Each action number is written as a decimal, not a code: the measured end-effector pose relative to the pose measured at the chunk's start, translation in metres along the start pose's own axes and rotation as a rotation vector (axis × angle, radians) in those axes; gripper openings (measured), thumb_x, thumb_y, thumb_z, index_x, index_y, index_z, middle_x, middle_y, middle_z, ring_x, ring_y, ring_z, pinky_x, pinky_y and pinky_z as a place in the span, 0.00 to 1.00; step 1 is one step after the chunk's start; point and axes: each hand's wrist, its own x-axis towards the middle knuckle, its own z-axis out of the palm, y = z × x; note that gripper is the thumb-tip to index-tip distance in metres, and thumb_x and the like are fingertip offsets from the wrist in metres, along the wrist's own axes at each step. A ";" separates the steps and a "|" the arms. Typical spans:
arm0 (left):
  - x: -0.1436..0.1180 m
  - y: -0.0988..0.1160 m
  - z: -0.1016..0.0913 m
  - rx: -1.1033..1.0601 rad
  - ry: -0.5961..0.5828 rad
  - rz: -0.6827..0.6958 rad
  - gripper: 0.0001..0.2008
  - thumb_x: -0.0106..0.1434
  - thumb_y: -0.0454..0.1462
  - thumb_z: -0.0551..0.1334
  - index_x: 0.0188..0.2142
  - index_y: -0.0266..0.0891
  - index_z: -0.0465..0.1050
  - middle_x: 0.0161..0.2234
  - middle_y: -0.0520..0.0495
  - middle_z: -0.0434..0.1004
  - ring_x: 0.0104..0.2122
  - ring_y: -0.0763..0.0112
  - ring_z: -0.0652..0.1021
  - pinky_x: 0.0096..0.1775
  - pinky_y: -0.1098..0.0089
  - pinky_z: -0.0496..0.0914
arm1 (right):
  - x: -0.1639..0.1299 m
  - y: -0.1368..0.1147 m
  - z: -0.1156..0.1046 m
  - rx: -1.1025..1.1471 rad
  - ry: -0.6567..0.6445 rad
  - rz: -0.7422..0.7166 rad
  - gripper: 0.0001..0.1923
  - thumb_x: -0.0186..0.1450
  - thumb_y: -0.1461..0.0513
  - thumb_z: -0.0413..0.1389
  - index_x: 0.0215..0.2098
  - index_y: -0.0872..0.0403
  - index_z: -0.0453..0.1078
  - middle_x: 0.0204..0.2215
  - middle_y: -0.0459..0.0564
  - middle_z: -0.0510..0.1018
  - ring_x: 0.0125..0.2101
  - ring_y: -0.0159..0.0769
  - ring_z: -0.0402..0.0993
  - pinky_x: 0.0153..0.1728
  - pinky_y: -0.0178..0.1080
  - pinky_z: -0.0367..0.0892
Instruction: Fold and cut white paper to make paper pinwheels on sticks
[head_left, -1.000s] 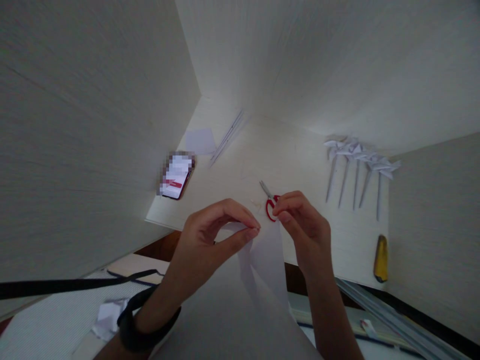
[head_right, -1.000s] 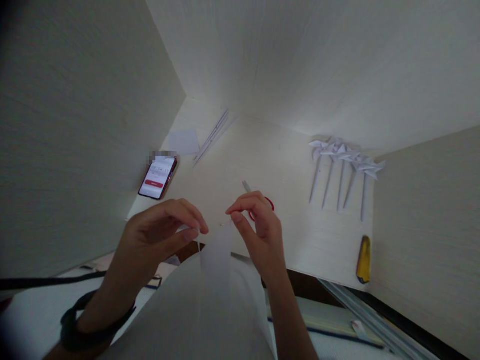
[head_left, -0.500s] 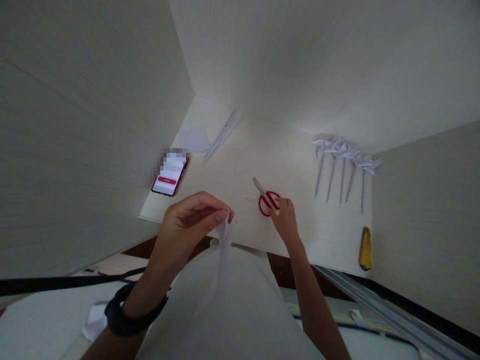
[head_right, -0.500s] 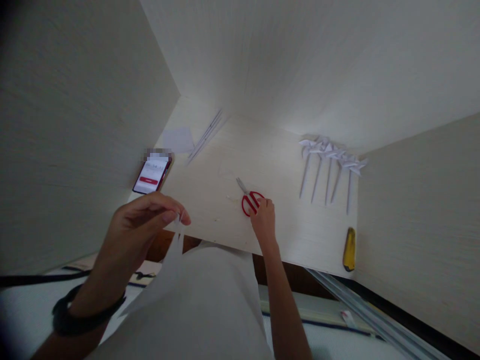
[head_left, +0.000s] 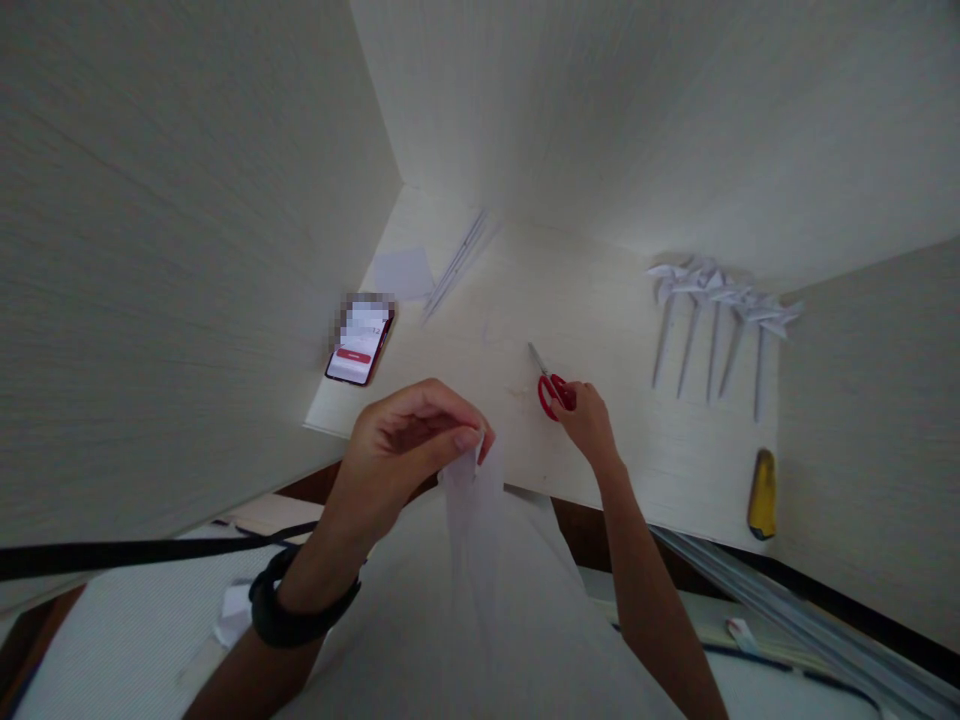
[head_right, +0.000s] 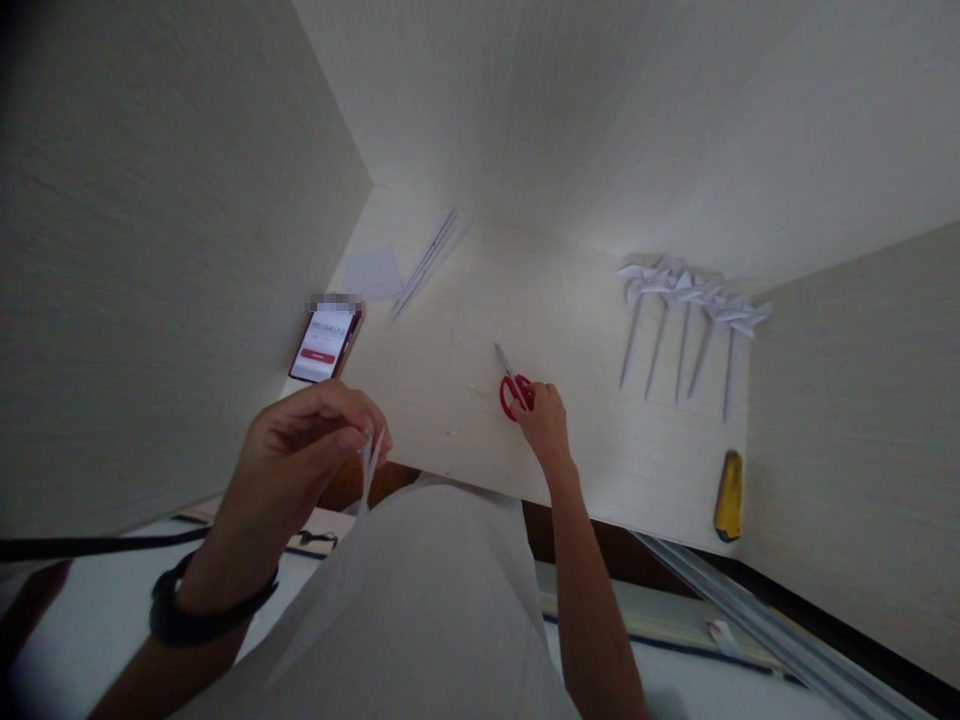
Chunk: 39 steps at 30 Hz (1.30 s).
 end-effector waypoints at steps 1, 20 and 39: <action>0.000 0.000 -0.001 -0.006 -0.011 0.000 0.03 0.56 0.31 0.68 0.27 0.40 0.78 0.25 0.52 0.80 0.25 0.77 0.78 0.28 0.79 0.72 | -0.002 -0.002 -0.003 0.058 -0.014 0.016 0.11 0.54 0.60 0.56 0.35 0.55 0.67 0.34 0.54 0.74 0.37 0.45 0.71 0.42 0.51 0.68; -0.016 0.017 0.007 -0.012 -0.180 0.075 0.03 0.58 0.31 0.68 0.30 0.40 0.78 0.28 0.50 0.80 0.29 0.73 0.79 0.35 0.73 0.75 | -0.088 -0.146 -0.061 0.407 -0.356 -0.420 0.20 0.56 0.50 0.62 0.35 0.50 0.59 0.30 0.43 0.64 0.29 0.33 0.59 0.31 0.37 0.61; -0.020 0.014 0.004 -0.015 -0.114 0.141 0.04 0.53 0.33 0.72 0.27 0.40 0.78 0.26 0.51 0.78 0.27 0.72 0.77 0.31 0.73 0.72 | -0.097 -0.156 -0.073 0.057 -0.131 -0.810 0.14 0.53 0.70 0.51 0.37 0.50 0.61 0.28 0.44 0.72 0.26 0.31 0.68 0.27 0.32 0.65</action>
